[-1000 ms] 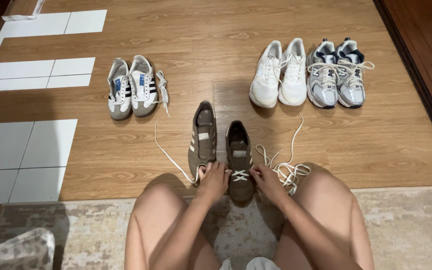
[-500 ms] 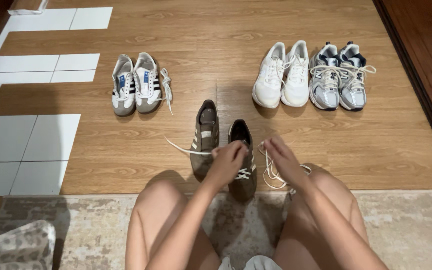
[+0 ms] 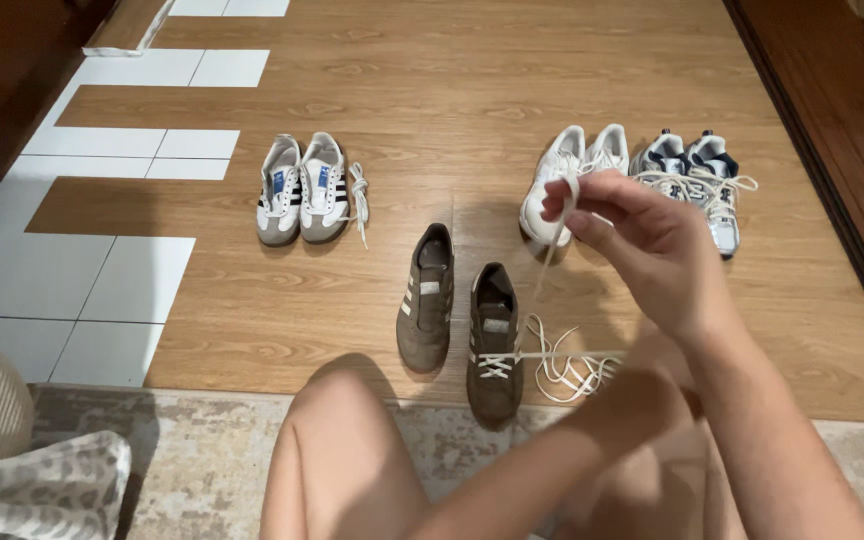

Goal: The person sits on the floor and re-laces a pair of brown sneakers using white laces. They thread the laces through the eyelets and pull them tight, working on one shoe at a time.

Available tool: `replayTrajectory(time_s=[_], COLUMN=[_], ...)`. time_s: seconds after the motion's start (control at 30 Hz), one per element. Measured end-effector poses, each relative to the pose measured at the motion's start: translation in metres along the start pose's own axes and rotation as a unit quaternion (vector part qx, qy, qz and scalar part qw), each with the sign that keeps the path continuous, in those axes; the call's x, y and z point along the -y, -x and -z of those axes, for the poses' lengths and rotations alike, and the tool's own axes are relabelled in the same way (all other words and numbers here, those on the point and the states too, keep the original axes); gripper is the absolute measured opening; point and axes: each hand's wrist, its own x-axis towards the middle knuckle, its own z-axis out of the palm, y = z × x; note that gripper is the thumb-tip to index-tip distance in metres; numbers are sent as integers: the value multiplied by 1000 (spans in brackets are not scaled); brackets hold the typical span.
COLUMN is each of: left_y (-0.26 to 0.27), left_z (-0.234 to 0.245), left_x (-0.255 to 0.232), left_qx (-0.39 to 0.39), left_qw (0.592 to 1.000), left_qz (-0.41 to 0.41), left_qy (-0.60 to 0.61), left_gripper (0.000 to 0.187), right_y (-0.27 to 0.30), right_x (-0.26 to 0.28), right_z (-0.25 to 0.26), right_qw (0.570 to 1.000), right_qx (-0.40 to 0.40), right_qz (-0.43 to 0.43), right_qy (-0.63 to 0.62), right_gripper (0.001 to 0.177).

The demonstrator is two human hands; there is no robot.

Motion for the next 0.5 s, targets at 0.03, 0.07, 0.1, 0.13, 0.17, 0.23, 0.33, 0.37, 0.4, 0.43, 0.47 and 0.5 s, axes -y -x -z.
replayTrajectory(time_s=[0.03, 0.07, 0.1, 0.13, 0.17, 0.23, 0.33, 0.37, 0.4, 0.43, 0.47, 0.5], left_y=[5, 7, 9, 13, 20, 38, 41, 48, 56, 61, 83, 83], left_z=[-2, -6, -10, -13, -13, -7, -32, -32, -31, -28, -24, -20], left_x=[-5, -10, -17, -21, -19, -6, -12, 2, 21, 43, 68, 95], left_qx=[9, 19, 27, 35, 45, 63, 92, 109, 123, 131, 62, -84], left_qw=[1000, 999, 999, 998, 997, 994, 988, 983, 975, 966, 910, 880], left_qz=[-15, -25, -32, -39, -48, -59, -70, -74, -78, -97, 55, 50], left_qy=[8, 15, 23, 31, 39, 62, 100, 128, 170, 201, 405, 466], left_gripper=[15, 15, 16, 17, 17, 18, 21, 21, 22, 18, 47, 24], right_y=[-2, -4, -6, -9, -12, -14, -18, -16, -15, -14, -11, -7], right_x=[8, 16, 23, 29, 36, 47, 53, 52, 49, 44, 30, 15], right_z=[-1, -2, -2, -1, 1, 9, 26, 35, 44, 54, 56, 60], right_qw=[1000, 997, 993, 988, 985, 986, 977, 975, 972, 975, 975, 973], right_qx=[7, 11, 16, 21, 3, -63, -81, -87, -94, -123, -141, -160], right_qz=[28, 71, 113, 155, 172, 153, 173, 178, 182, 165, 166, 164], right_qy=[0, 4, 7, 11, 7, 1, -94, -104, -114, -83, -54, -22], right_gripper=[22, 22, 22, 23, 21, 15, 8, 6, 5, 7, 8, 10])
